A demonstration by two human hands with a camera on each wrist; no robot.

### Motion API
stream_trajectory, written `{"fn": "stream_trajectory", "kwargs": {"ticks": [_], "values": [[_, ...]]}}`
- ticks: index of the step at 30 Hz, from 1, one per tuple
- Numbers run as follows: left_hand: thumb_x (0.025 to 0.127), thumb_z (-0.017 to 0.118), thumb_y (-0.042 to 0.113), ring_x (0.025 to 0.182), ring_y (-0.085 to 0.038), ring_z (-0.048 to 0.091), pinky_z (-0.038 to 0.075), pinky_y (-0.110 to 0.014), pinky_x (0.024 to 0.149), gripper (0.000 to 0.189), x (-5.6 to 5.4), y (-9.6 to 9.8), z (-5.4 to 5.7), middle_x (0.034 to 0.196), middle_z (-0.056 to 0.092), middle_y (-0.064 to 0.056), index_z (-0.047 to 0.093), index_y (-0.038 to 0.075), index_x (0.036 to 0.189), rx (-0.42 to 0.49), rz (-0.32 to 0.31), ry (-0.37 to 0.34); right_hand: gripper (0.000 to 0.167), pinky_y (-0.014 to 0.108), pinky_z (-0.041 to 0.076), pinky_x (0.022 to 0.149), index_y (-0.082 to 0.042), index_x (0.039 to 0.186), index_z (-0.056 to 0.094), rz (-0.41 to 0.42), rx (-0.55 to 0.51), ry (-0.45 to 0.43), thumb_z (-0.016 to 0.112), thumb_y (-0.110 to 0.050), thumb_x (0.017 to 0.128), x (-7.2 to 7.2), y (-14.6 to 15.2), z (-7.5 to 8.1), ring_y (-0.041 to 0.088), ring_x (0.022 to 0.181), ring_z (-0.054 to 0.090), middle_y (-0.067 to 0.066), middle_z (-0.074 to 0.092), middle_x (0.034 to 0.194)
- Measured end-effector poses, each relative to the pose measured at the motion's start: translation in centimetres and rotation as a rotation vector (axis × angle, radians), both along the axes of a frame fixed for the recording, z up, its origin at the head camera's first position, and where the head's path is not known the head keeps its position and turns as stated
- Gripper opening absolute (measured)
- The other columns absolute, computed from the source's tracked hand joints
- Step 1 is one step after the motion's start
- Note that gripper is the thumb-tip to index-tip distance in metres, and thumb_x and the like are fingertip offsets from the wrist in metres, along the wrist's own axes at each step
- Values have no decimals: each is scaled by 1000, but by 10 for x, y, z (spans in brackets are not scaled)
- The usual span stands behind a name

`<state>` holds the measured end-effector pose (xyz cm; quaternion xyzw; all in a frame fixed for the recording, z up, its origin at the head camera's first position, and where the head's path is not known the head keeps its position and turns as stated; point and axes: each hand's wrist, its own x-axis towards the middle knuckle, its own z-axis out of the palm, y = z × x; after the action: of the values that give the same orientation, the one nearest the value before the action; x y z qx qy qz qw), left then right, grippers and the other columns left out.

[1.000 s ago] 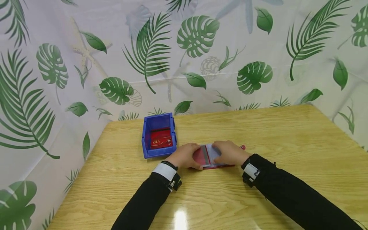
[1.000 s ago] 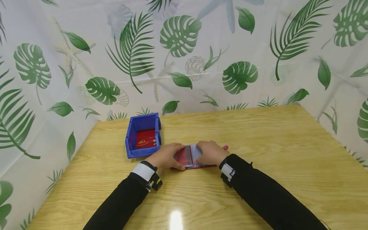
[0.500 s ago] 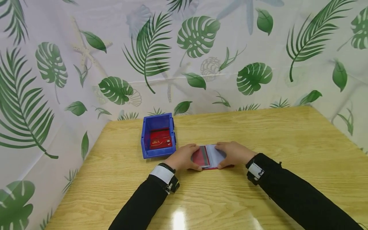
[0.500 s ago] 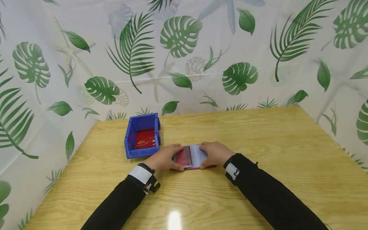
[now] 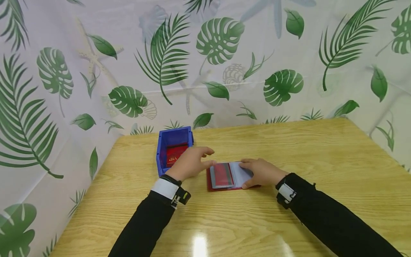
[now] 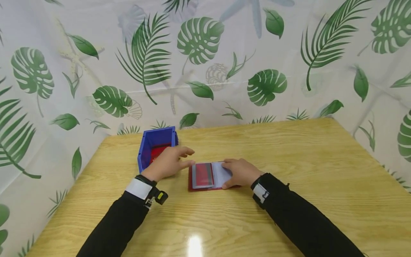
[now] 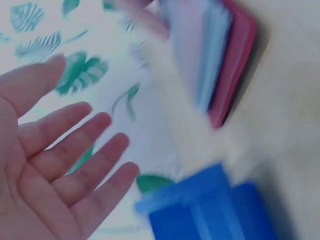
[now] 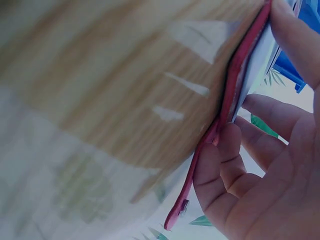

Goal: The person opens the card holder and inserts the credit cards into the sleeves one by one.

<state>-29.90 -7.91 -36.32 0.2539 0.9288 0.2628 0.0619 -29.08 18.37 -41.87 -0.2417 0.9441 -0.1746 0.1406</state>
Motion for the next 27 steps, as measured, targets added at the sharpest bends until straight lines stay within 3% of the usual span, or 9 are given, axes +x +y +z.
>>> {"fn": "stream_trajectory", "kwargs": {"ticks": [5, 8, 11, 20, 27], "values": [[97, 61, 24, 108, -25, 61, 50, -40, 88, 30, -12, -28, 14, 121, 66, -8, 66, 8, 123, 79, 206, 138, 83, 53, 36, 104, 2, 142, 46, -1, 1, 9, 80, -40, 79, -1, 0, 0, 46, 131, 41, 22, 40, 148], [98, 59, 22, 103, -26, 62, 50, -41, 88, 27, -20, -42, 11, 116, 67, -10, 68, 7, 118, 90, 339, 185, 83, 52, 36, 105, 2, 143, 45, -2, -2, 6, 79, -40, 79, 0, 0, 1, 45, 132, 40, 23, 40, 148], [99, 58, 21, 101, -27, 63, 50, -41, 89, 26, -26, -51, 5, 113, 68, -13, 68, 4, 116, 81, 418, 195, 83, 52, 35, 106, 3, 143, 45, -9, -16, -6, 80, -39, 80, 1, -1, 2, 43, 133, 39, 24, 39, 148], [97, 58, 13, 104, -32, 63, 48, -45, 92, 24, -36, -59, -22, 112, 68, -17, 68, 0, 115, -34, 465, 194, 83, 51, 33, 107, 4, 143, 43, -16, -40, -31, 79, -37, 80, 3, -1, -3, 43, 135, 36, 24, 36, 150], [95, 61, 12, 108, -32, 63, 48, -45, 94, 29, -42, -50, -30, 116, 67, -18, 66, 1, 121, -160, 443, 135, 83, 51, 33, 108, 3, 144, 43, -19, -32, -23, 79, -36, 81, 2, 1, -2, 41, 136, 36, 22, 37, 150]]}}
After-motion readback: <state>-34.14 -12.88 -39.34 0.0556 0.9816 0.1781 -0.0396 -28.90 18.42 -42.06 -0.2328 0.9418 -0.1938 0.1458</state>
